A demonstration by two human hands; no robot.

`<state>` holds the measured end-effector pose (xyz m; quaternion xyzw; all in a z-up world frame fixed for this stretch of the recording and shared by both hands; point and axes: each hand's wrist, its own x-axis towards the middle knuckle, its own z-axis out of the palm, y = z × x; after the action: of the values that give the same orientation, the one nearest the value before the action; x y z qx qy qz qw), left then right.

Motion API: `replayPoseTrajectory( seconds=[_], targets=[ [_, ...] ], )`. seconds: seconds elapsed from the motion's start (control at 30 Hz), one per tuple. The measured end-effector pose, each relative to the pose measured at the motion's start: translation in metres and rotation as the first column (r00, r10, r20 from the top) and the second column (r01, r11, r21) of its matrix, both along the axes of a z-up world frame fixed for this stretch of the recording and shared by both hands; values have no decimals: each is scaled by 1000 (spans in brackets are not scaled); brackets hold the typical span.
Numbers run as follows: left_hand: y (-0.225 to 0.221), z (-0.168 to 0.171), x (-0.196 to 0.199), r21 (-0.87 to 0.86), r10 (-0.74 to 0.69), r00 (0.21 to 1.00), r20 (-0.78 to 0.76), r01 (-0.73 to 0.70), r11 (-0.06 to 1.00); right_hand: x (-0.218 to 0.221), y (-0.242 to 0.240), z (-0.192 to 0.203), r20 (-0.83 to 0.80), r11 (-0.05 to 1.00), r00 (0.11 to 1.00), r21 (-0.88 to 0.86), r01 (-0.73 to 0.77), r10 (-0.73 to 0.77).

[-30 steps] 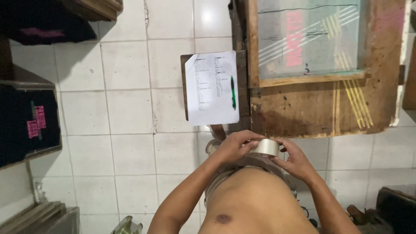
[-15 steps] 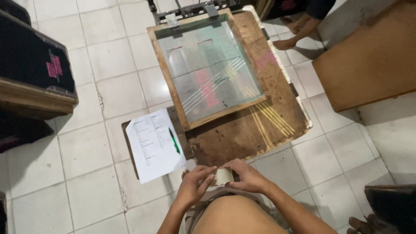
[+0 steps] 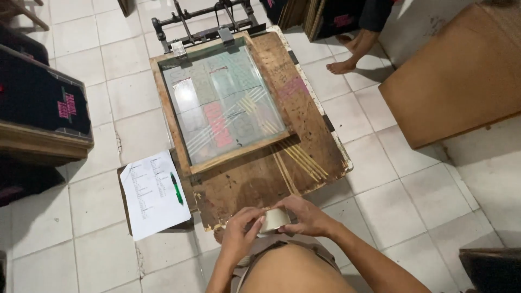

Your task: Applying adhesive tape to a screen printing frame to mask the borders and checking a production list.

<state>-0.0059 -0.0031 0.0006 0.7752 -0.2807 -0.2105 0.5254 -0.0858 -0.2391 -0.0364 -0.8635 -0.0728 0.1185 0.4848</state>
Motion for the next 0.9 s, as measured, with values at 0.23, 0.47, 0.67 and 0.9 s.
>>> replayPoseTrajectory(
  seconds=[0.23, 0.47, 0.67, 0.9],
  targets=[
    [-15, -20, -26, -153, 223, 970, -97, -235, 960, 3, -19, 7, 135, 993, 987, 63, -98, 89],
    [-24, -31, -32, -253, 354, 933, -68, -360, 898, 7, -27, 35, 95, 984, 990, 131, -117, 105],
    [-35, -31, -30, -368, 344, 927, -152, -376, 850, 12, -31, 46, 225, 987, 970, 105, -122, 96],
    [-25, -38, -12, -378, 287, 931, -226, -356, 855, 22, -23, 32, 252, 990, 961, 58, -129, 111]
  ],
)
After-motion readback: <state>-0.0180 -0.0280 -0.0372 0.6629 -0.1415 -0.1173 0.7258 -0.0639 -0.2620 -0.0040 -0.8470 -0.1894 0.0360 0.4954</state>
